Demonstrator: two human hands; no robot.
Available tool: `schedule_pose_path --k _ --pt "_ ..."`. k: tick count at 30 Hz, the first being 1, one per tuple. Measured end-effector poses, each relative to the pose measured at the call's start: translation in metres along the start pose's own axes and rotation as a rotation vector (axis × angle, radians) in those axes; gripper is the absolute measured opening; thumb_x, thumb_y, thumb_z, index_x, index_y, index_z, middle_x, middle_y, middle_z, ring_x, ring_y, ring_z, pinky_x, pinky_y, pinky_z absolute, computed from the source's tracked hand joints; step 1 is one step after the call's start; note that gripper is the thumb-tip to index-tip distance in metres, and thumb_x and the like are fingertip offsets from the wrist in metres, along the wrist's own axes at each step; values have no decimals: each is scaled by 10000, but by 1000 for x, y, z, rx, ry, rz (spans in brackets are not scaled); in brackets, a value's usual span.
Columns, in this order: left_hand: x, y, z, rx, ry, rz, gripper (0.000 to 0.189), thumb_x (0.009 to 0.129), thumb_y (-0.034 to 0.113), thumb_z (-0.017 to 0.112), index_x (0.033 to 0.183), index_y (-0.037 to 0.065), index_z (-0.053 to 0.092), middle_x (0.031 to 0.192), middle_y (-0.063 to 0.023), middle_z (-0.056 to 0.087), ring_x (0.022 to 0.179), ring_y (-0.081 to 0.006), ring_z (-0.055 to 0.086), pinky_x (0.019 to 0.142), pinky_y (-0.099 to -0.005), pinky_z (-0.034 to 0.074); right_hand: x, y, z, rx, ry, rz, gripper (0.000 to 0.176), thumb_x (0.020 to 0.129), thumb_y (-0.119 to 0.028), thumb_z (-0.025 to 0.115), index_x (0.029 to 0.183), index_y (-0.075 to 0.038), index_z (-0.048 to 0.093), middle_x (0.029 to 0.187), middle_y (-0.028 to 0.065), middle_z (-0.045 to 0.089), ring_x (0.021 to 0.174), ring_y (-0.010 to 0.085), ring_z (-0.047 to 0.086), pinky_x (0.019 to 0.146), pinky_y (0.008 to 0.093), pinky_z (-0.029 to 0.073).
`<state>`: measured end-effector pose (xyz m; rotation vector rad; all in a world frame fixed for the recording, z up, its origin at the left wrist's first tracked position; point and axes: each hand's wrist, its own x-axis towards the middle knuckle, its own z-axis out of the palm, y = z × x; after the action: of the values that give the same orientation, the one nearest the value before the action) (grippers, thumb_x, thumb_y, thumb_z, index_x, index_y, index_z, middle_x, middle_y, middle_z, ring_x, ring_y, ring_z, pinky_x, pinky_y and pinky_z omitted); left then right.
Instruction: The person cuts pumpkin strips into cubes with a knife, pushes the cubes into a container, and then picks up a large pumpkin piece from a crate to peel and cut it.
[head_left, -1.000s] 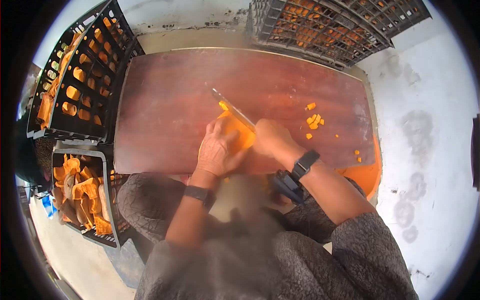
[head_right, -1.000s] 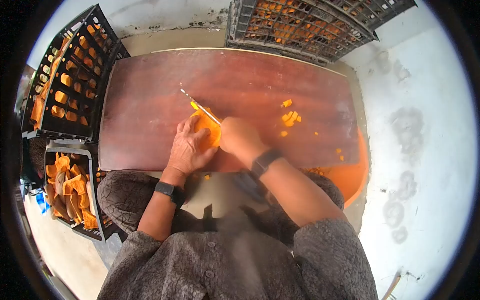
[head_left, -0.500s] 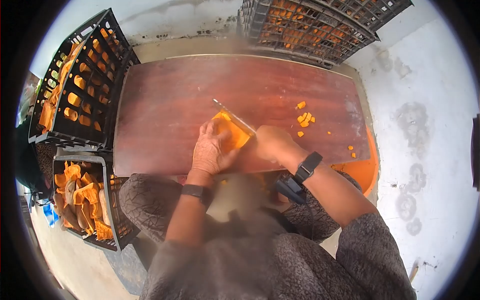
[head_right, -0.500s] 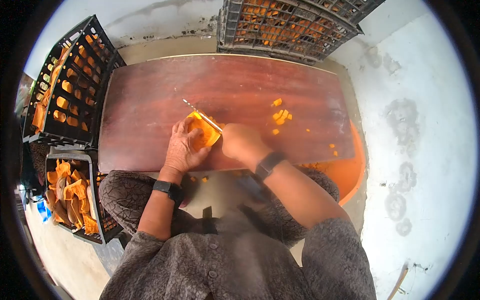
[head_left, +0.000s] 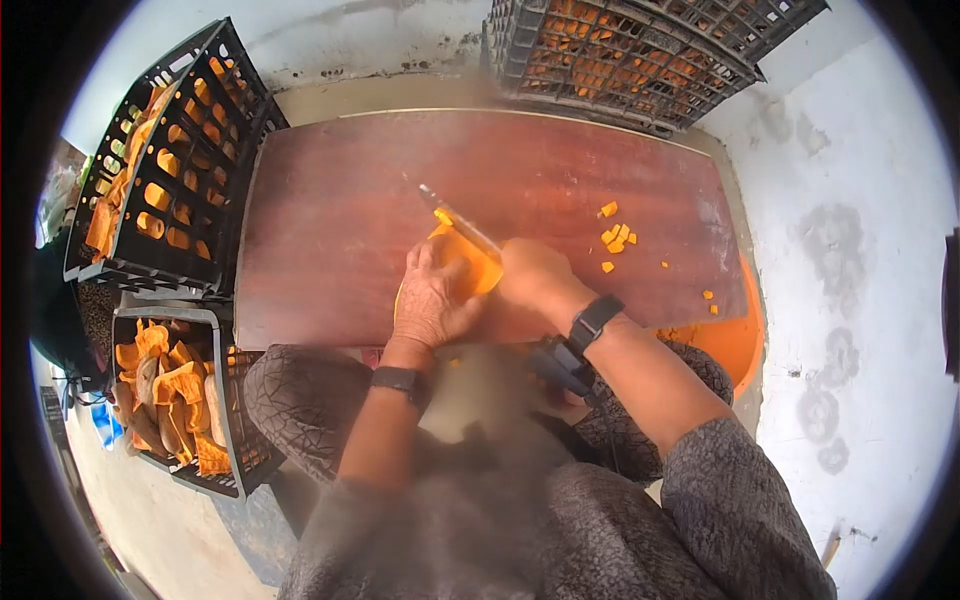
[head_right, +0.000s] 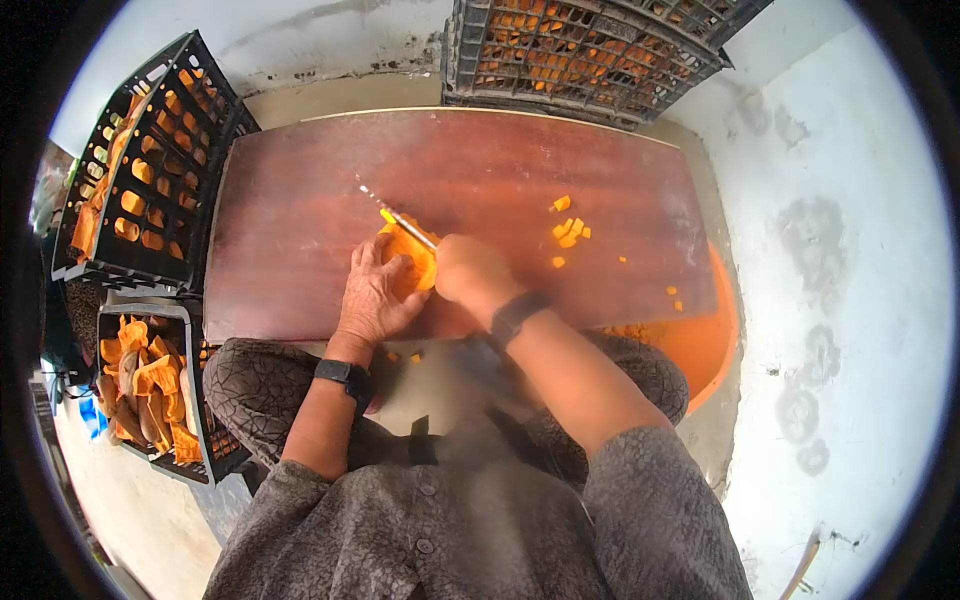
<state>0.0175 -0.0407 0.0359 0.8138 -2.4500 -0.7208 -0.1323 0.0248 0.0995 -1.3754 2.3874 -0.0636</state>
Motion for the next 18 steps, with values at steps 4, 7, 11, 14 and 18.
schedule_pose_path --k 4,7,11,14,18 --pt "-1 -1 -2 -18 -3 18 442 642 272 787 1023 69 690 1330 -223 476 1225 -422 439 1044 -484 414 2 2 -20 150 -276 110 169 812 -80 551 884 -2 683 679 163 667 649 292 694 617 392 553" --pt "-3 0 1 -12 15 33 429 655 269 794 1020 70 689 1331 -225 472 1231 -427 435 1048 -489 410 -1 3 -27 191 -257 128 156 809 -66 545 843 26 666 616 154 644 567 278 674 566 379 545" --pt "-3 -1 -1 -3 16 47 409 661 258 801 1006 68 689 1335 -228 470 1233 -432 435 1048 -487 412 -10 15 -17 411 -188 158 161 809 -69 553 801 59 651 626 178 645 555 276 670 539 390 537" --pt "-3 0 -2 -17 14 49 399 657 244 808 993 66 689 1329 -228 475 1230 -435 439 1046 -481 418 -15 20 -14 375 -25 147 170 820 -83 559 786 59 646 631 185 646 552 273 670 524 397 529" --pt "1 4 -7 -12 -5 20 398 648 239 812 980 58 687 1316 -224 486 1227 -419 448 1040 -468 425 -32 0 -48 263 -93 140 196 832 -95 577 764 77 641 641 213 640 546 291 667 531 411 521"
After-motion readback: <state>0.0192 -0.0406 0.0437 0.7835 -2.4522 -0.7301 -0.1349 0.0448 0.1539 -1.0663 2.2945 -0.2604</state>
